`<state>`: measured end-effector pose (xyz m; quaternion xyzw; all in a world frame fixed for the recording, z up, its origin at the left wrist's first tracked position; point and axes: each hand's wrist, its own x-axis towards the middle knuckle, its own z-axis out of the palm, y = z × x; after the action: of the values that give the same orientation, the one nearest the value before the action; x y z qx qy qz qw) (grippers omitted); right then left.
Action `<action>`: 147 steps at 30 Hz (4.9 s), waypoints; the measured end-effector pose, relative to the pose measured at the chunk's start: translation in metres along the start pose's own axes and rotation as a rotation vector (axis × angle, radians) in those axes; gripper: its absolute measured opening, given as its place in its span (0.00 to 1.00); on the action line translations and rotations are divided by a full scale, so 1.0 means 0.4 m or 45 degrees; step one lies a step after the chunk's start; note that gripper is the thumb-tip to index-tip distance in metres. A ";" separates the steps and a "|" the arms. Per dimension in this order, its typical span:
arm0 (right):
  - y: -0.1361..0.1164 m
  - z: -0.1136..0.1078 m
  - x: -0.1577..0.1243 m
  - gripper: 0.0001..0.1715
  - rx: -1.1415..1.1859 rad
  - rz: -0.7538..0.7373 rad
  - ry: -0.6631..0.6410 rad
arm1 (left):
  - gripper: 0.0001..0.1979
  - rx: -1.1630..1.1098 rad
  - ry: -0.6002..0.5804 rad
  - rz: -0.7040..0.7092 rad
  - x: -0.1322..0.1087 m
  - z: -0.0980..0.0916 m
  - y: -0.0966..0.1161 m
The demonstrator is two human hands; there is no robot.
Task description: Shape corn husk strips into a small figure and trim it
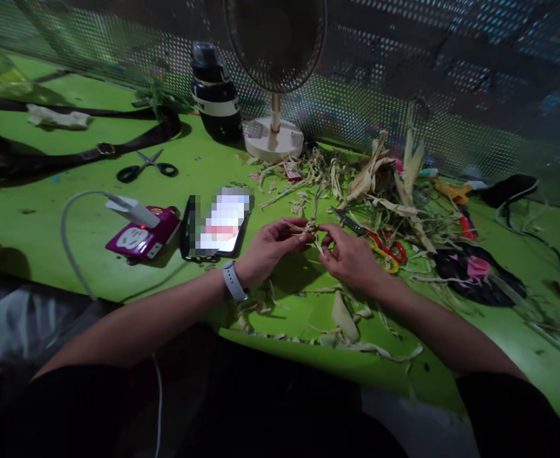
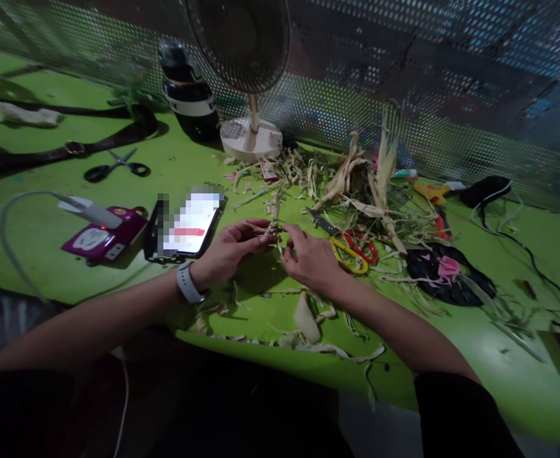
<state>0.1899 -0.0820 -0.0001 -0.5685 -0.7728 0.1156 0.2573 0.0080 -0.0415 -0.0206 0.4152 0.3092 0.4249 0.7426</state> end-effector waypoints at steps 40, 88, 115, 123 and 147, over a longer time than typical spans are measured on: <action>0.050 -0.046 0.040 0.11 0.323 -0.230 -0.278 | 0.11 0.153 -0.154 0.019 0.015 -0.028 0.016; 0.018 -0.028 0.009 0.17 -0.495 -0.304 0.285 | 0.18 0.241 -0.107 -0.084 0.000 -0.004 0.009; 0.100 -0.097 0.065 0.18 -0.465 0.038 0.570 | 0.16 0.985 0.206 0.536 0.070 -0.043 0.152; 0.064 -0.070 0.046 0.18 -0.376 -0.098 0.648 | 0.21 1.193 -0.093 0.464 0.068 0.099 0.108; 0.047 -0.097 0.055 0.15 0.836 0.331 -0.455 | 0.14 1.025 -0.276 0.772 0.120 0.062 0.060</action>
<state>0.2210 -0.0596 0.0296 -0.5201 -0.6489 0.4853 0.2701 0.0406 -0.0006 0.0068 0.7809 0.2353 0.4229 0.3951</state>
